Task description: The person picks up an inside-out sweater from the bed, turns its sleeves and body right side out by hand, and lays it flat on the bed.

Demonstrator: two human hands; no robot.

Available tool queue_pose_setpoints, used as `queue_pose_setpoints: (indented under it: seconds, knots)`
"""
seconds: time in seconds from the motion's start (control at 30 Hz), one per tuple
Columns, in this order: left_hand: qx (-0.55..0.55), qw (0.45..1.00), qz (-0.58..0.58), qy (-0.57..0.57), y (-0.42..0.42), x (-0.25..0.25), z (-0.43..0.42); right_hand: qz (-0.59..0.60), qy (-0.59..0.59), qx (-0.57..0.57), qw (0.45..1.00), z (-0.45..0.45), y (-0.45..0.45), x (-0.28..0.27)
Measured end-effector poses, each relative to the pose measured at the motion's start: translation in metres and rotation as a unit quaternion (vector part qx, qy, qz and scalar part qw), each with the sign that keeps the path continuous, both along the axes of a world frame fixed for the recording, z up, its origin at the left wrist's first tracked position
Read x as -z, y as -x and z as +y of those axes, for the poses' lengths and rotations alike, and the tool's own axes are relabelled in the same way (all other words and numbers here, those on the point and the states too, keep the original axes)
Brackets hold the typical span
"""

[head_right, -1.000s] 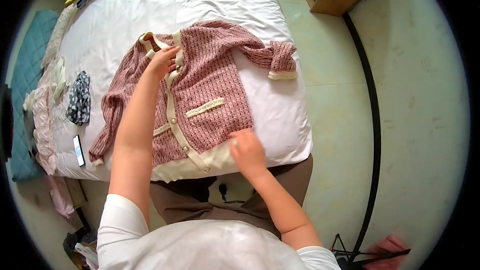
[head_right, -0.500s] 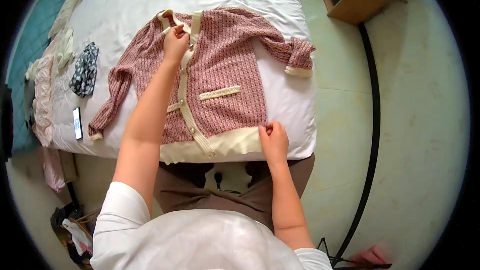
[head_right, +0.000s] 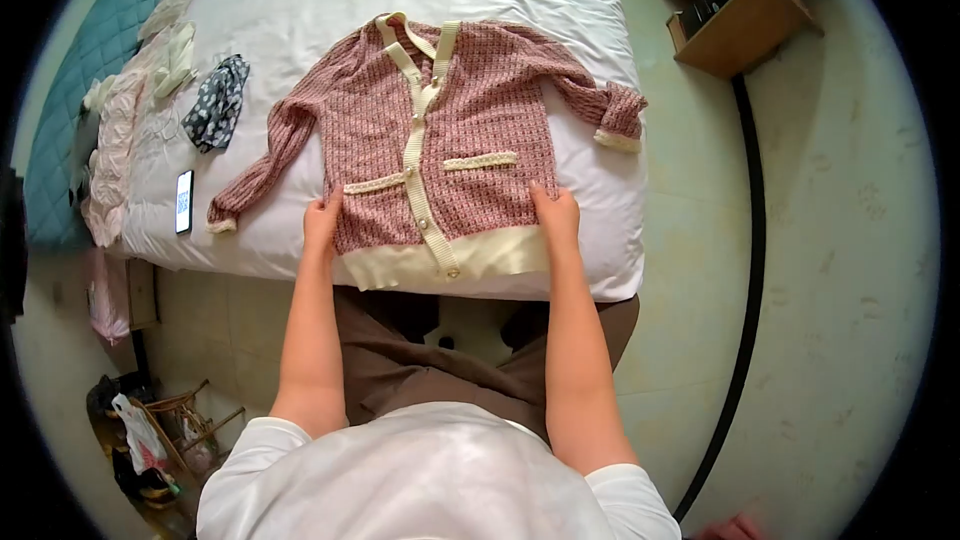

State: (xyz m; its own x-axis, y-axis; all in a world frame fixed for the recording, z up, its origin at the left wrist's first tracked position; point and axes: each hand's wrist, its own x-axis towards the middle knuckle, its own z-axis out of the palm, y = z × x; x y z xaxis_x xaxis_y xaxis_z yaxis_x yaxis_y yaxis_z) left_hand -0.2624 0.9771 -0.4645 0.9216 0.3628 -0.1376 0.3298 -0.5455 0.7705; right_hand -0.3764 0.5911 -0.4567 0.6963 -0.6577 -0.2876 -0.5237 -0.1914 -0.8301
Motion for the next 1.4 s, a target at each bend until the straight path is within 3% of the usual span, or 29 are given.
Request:
queue_pose_setpoints:
  seconds: [0.07, 0.1, 0.27, 0.33, 0.4, 0.47, 0.5, 0.53, 0.57, 0.6, 0.67, 0.73, 0.8, 0.9, 0.93, 1.0, 1.07, 1.13, 1.2, 1.27, 1.33, 1.4]
  knots:
    - [0.084, 0.949, 0.16, 0.259, 0.012, -0.03, 0.002, -0.094, -0.086, 0.016, 0.992, -0.007, 0.001, 0.016]
    - [0.111, 0.939, 0.145, 0.291, 0.019, -0.029, 0.009, -0.099, -0.077, 0.058, 0.99, -0.005, 0.006, 0.005]
    - [0.002, 0.929, 0.136, 0.344, 0.039, -0.005, 0.047, -0.12, -0.062, 0.134, 0.982, -0.013, 0.035, 0.003]
    - [0.045, 0.94, 0.154, 0.302, 0.049, -0.009, 0.039, 0.002, -0.006, 0.019, 1.0, -0.008, 0.034, -0.014]
    - [0.073, 0.937, 0.136, 0.314, 0.062, -0.02, 0.025, 0.004, -0.032, 0.017, 0.999, -0.004, 0.037, -0.029]
    - [0.083, 0.916, 0.21, 0.333, 0.077, -0.037, 0.013, -0.003, -0.155, 0.009, 0.988, -0.008, 0.043, -0.022]
    - [0.088, 0.918, 0.214, 0.321, 0.081, -0.032, 0.013, -0.003, -0.154, 0.009, 0.988, -0.004, 0.046, -0.028]
    - [0.088, 0.918, 0.213, 0.322, 0.084, -0.022, 0.014, 0.02, 0.057, 0.004, 0.998, 0.006, 0.048, -0.04]
    - [0.096, 0.935, 0.183, 0.288, 0.086, -0.013, 0.014, 0.043, 0.264, -0.001, 0.964, 0.016, 0.048, -0.052]
    - [0.103, 0.95, 0.152, 0.254, 0.089, -0.007, 0.016, 0.044, 0.265, -0.003, 0.963, 0.026, 0.046, -0.059]
    - [0.1, 0.953, 0.152, 0.243, 0.092, -0.005, 0.016, -0.07, 0.339, -0.054, 0.937, 0.045, 0.041, -0.067]
    - [0.113, 0.968, 0.117, 0.193, 0.098, 0.004, 0.017, -0.146, 0.379, -0.243, 0.881, 0.072, 0.032, -0.066]
    - [0.12, 0.971, 0.114, 0.175, 0.101, 0.008, 0.02, -0.156, 0.341, -0.325, 0.868, 0.1, 0.016, -0.059]
    - [0.154, 0.977, 0.146, 0.019, 0.102, 0.006, 0.027, -0.1, 0.434, -0.34, 0.828, 0.137, -0.003, -0.052]
    - [0.154, 0.977, 0.146, 0.02, 0.102, -0.012, 0.021, -0.048, 0.438, -0.363, 0.821, 0.144, -0.005, -0.04]
    - [0.066, 0.974, 0.131, -0.174, 0.101, -0.055, 0.006, 0.005, 0.44, -0.382, 0.813, 0.146, -0.008, -0.026]
    - [0.078, 0.971, 0.098, -0.205, 0.088, -0.066, -0.004, 0.03, 0.439, -0.401, 0.803, 0.144, -0.011, -0.022]
    - [0.212, 0.945, -0.165, -0.184, 0.072, -0.061, -0.017, 0.018, 0.389, -0.424, 0.818, 0.129, -0.015, -0.029]
    - [0.293, 0.892, -0.205, -0.275, 0.062, -0.065, -0.049, 0.006, 0.336, -0.446, 0.83, 0.117, -0.016, -0.038]
    - [0.336, 0.875, -0.174, -0.3, 0.059, -0.053, -0.084, -0.028, 0.433, -0.354, 0.829, 0.108, -0.016, -0.042]
    - [0.379, 0.855, -0.145, -0.323, 0.051, -0.034, -0.102, -0.003, 0.454, -0.342, 0.823, 0.103, -0.017, -0.032]
    - [0.41, 0.839, -0.039, -0.355, 0.05, -0.02, -0.109, 0.01, 0.447, -0.349, 0.823, 0.103, -0.017, -0.023]
